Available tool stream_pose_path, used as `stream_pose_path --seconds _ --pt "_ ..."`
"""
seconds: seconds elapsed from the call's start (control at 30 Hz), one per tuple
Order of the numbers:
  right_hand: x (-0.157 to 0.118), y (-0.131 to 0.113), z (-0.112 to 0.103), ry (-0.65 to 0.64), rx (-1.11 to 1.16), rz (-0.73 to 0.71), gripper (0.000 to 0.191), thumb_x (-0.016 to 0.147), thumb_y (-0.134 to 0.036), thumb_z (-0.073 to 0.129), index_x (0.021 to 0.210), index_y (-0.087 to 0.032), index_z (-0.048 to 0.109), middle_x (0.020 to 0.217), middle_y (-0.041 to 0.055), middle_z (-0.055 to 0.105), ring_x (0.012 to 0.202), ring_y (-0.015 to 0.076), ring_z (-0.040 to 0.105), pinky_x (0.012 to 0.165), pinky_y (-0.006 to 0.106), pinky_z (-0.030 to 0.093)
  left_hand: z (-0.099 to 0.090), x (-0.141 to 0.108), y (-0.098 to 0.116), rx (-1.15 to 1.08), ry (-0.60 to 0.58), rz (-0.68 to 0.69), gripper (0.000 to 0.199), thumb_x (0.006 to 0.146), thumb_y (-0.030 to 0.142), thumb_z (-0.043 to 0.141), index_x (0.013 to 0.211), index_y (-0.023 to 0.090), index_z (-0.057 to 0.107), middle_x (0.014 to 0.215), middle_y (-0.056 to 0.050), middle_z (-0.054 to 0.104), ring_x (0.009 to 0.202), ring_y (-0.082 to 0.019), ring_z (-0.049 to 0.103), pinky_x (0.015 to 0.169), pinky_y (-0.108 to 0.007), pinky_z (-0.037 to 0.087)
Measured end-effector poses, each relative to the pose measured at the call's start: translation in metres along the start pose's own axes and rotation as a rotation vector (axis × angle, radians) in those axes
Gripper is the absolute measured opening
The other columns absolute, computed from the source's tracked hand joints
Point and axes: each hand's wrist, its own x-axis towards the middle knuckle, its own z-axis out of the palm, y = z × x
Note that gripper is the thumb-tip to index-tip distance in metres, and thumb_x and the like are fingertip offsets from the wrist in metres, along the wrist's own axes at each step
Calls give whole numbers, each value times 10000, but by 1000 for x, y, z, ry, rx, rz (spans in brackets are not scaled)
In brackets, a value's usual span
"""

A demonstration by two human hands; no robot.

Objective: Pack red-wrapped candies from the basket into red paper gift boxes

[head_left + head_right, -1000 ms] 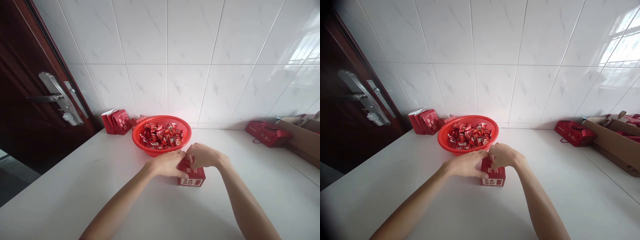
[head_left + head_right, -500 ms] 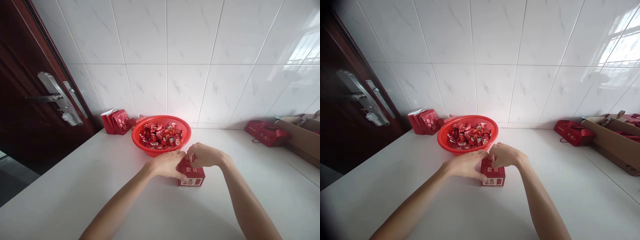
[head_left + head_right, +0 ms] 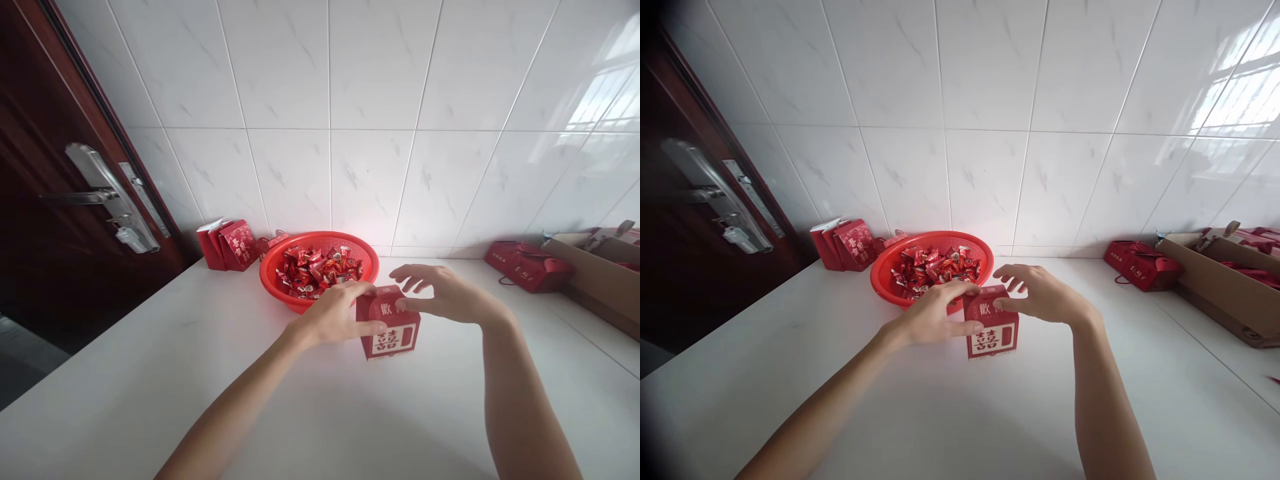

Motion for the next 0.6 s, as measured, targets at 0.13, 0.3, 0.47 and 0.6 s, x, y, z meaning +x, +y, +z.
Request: stream_pose_path --seconds 0.13,0.3,0.47,0.6 --pt "-4 -7 -4 127 40 -13 506 869 -572 595 1270 -267 633 1231 81 693 1076 269 676 877 400 582 1 3 0 -232 77 -13 535 802 508 728 1244 224 626 1268 -56 683 1146 -258 641 977 -365 516" --pt "-9 -14 -5 130 34 -15 505 920 -577 528 1310 -267 611 1268 91 684 1075 279 689 847 394 596 1 7 -3 -401 65 -21 522 826 520 706 1249 225 622 1276 -58 682 1108 -250 669 950 -376 551" --pt "-11 -16 -4 119 -10 -16 462 947 -540 497 1325 -297 604 1250 72 691 1051 270 694 841 392 581 4 10 -7 -427 74 -31 519 804 495 738 1235 228 631 1273 -57 681 1111 -252 666 954 -386 554" --pt "-11 -19 -5 88 -19 -51 393 966 -469 472 1290 -337 652 1241 43 689 1012 238 688 824 360 561 6 12 -9 -432 48 -33 476 825 498 717 1212 232 645 1259 -46 685 1093 -238 667 930 -359 558"
